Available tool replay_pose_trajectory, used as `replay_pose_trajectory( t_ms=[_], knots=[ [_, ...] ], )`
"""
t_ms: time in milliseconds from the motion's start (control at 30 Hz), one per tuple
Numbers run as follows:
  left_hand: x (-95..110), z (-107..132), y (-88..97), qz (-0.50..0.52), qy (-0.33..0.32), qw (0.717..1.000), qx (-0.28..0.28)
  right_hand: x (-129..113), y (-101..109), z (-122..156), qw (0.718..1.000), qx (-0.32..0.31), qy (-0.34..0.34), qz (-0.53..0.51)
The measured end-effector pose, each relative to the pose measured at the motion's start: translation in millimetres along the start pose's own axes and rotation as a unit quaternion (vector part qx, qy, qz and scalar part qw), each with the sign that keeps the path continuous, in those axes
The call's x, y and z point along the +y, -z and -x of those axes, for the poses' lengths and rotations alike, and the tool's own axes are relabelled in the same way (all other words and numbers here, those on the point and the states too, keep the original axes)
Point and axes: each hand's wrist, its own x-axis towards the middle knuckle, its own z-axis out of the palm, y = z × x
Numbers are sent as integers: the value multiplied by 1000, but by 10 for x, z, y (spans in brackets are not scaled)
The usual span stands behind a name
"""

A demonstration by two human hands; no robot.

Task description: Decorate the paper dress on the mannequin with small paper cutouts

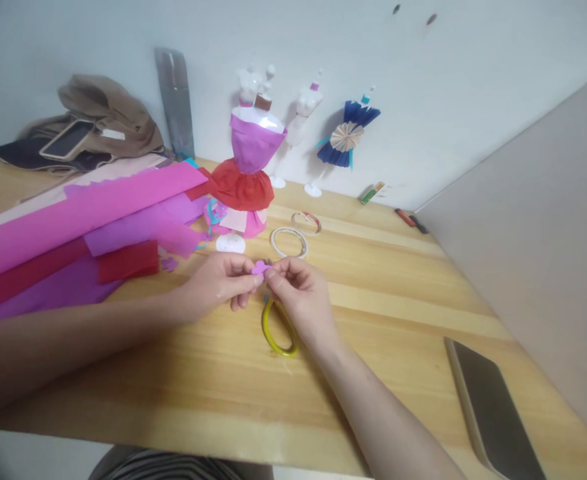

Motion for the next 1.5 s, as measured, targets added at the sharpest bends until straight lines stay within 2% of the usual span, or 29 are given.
replay_pose_trajectory(
  t_ms=[200, 367, 500, 600, 800, 933, 1133, 1500],
  knots=[
    [53, 31, 0, -25, 10, 1000, 5, -17, 18, -4, 999, -29, -12, -39],
    [51, 20, 11, -43, 5, 999, -5, -23, 27, -17, 1000, -18, 1, -1],
    [28, -5, 34, 0, 24, 1000, -18, -3, 29, -23, 1000, -8, -11, -13],
    [21, -8, 42, 49, 46, 998, -3, -2, 32, -23, 1000, 1, -10, -29],
    [10, 18, -17, 16, -11, 1000, -1, -53, 19, 5, 1000, 3, 7, 7],
    [1, 15, -40, -11, 2, 1000, 29, -63, 5, 22, 1000, -6, 8, 12],
    [7, 22, -43, 19, 8, 1000, 7, -45, -14, 29, 1000, 9, 11, -3],
    [-28, -2, -8, 24, 12, 1000, 7, -11, 60, -25, 998, -1, -9, -67]
  ],
)
